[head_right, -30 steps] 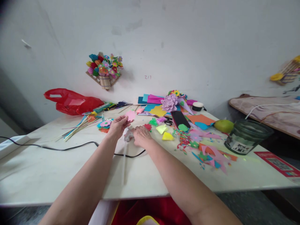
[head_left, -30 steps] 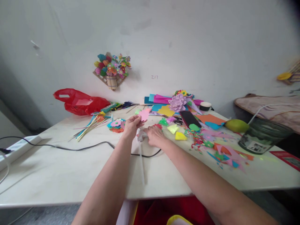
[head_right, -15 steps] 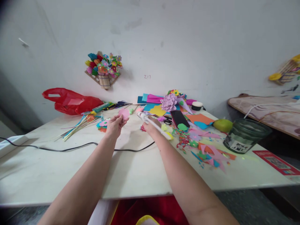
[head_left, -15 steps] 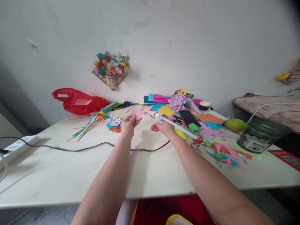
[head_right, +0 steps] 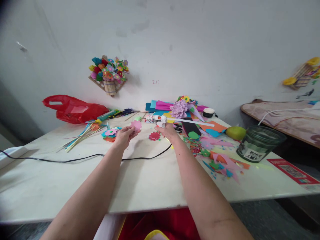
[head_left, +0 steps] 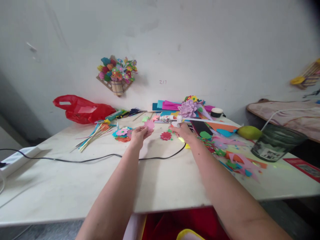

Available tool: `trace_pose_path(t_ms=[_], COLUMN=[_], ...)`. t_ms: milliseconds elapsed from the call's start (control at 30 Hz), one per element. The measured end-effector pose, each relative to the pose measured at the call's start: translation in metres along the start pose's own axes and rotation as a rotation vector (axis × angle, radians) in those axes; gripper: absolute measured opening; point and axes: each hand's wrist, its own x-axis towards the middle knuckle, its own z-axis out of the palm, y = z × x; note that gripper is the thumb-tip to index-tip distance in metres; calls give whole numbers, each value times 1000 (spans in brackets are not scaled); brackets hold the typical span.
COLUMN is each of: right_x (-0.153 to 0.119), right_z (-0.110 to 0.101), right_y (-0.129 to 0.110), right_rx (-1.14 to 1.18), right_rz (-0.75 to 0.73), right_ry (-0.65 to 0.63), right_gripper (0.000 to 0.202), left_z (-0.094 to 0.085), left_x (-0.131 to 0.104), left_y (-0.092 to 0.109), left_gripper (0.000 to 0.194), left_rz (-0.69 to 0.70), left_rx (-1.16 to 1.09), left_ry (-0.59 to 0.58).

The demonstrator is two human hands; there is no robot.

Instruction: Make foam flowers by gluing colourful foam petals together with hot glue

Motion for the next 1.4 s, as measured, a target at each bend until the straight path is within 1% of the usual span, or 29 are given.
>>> trace_pose_path(t_ms=[167,400,633,933,1133,1267,1400], right_x=[-3,-15,-10,-9,-6,-6,-6], right_z=[0,2,3,4,5,5,5], right_y=[-4,-21,-18,-16,-10,-11,-11], right_rx=[-96,-209,-292,-324,-387,-422,-451], right_rz=[-24,-13,-26,-72,-67,-95,-91], right_ry=[-43,-106,-89,-74,-27,-27,-19], right_gripper=[29,29,35,31,33,33,32], left_z=[-1,-1,-1,0,1,1,1], left_x=[0,-1,-1,-2,-2,-3,-3], left_y=[0,0,0,1,1,1,1], left_gripper=[11,19,24,18,20,20,22], left_rz=[-9,-7,-9,-15,-23,-26,-22], left_rx=[6,86,103,111,113,123,129], left_ry=[-16,-56,-53,-48,-53,-58,-65])
